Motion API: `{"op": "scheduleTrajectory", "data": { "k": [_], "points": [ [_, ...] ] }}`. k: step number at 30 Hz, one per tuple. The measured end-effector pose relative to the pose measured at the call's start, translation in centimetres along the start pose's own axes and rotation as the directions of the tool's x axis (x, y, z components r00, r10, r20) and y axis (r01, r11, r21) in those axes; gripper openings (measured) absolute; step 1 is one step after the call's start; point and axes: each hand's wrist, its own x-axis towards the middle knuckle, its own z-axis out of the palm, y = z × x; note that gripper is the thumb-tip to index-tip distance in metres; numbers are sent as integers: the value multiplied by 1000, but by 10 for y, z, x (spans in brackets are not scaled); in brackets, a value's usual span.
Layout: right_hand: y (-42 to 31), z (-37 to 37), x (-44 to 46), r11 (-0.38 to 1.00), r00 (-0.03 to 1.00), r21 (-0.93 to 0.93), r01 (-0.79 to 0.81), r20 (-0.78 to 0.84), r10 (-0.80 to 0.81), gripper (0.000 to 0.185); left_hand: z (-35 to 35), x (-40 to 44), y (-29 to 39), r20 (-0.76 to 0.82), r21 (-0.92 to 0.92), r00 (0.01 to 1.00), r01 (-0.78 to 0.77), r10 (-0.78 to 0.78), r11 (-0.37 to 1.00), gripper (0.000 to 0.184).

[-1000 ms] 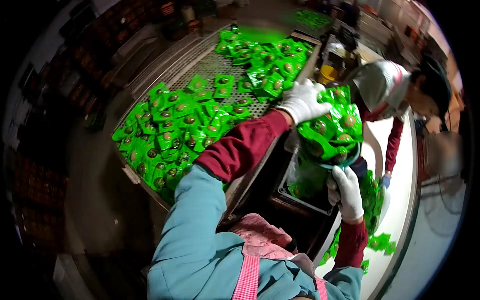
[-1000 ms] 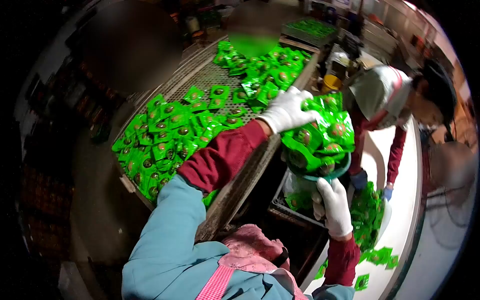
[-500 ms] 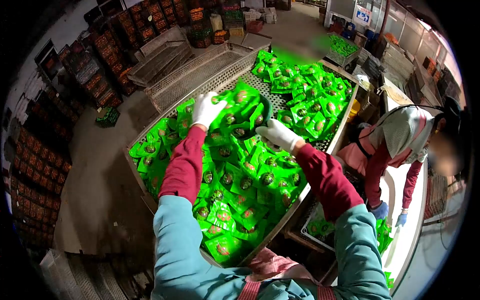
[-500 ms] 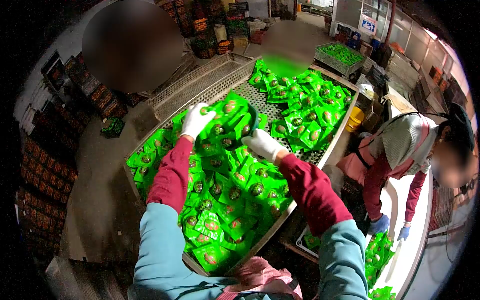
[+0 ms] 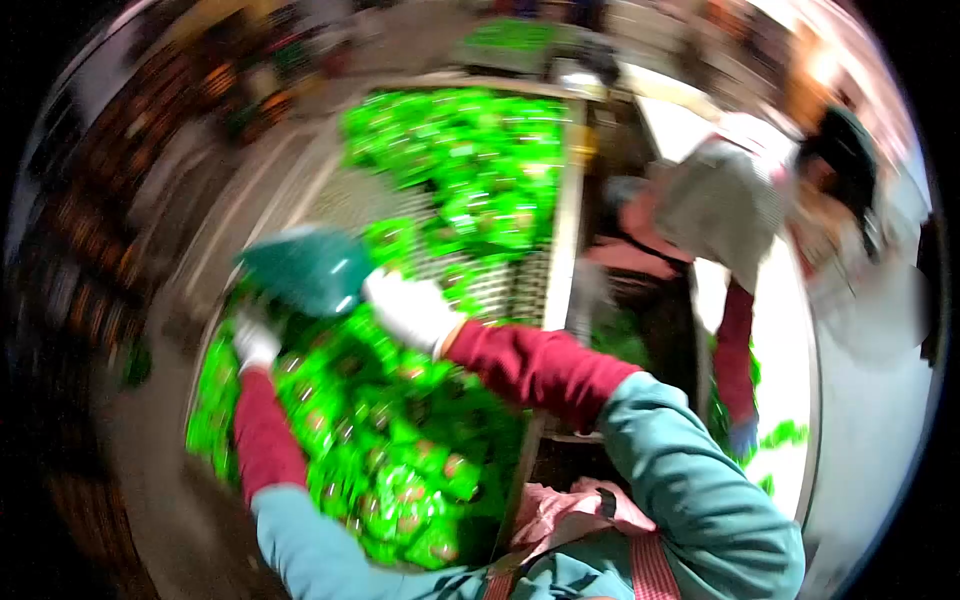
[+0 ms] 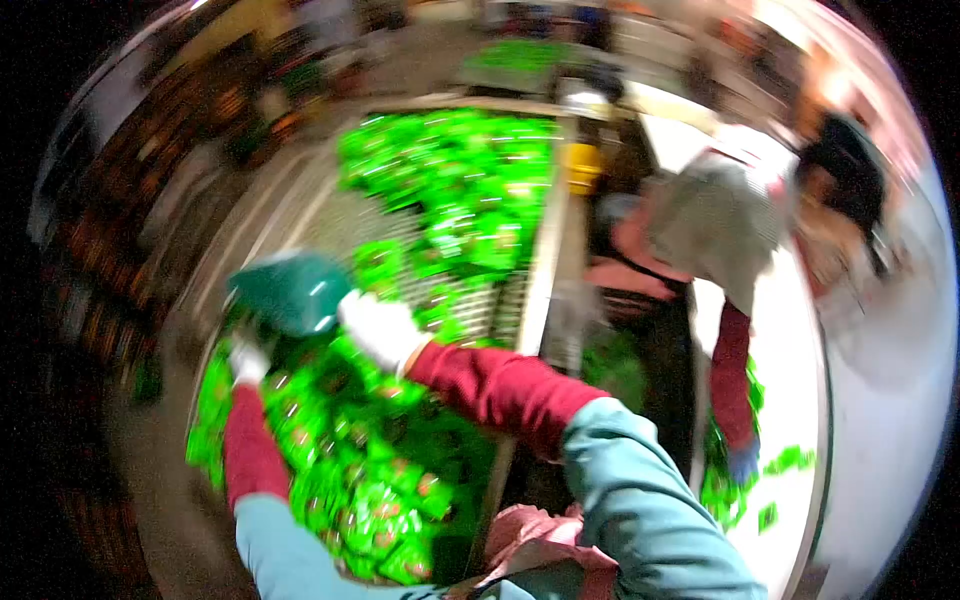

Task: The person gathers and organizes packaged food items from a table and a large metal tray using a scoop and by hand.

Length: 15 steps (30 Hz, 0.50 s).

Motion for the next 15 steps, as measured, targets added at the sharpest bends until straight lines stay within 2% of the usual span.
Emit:
{"op": "scheduleTrajectory", "data": {
  "k": [1,2,3,5,6,7,9,11,13,15],
  "points": [
    [4,-12,-13,995,998,87,57,10,-58,24,23,13,-15,-75,177,995,-55,69,983,70],
    [5,-32,-31,987,995,153,41,86,-55,27,51,32,-32,-32,196,998,-39,46,980,67],
    [9,-30,-50,976,997,217,19,74,-36,30,26,32,-31,0,-7,995,-103,103,995,66],
    [14,-56,-88,900,988,431,-65,156,-3,31,40,51,-56,-33,-84,975,-223,221,971,67],
    [15,-60,-101,853,984,508,-118,178,31,31,71,72,-81,-85,-28,972,-224,221,974,72],
    [17,-70,-119,795,980,586,-158,194,51,31,45,70,-73,130,-106,965,-213,226,971,74],
    [17,-102,-149,752,968,612,-245,193,159,30,30,73,-70,262,-248,953,-86,152,965,76],
    [30,-107,-183,714,966,652,-257,153,209,37,16,73,-49,406,-226,914,101,-1,969,73],
    [45,-120,-224,701,959,670,-244,61,275,44,-38,45,5,368,75,902,214,-226,974,66],
    [67,-142,-295,662,867,578,-477,189,461,48,-73,27,56,181,244,960,165,-212,956,61]
  ]
}}
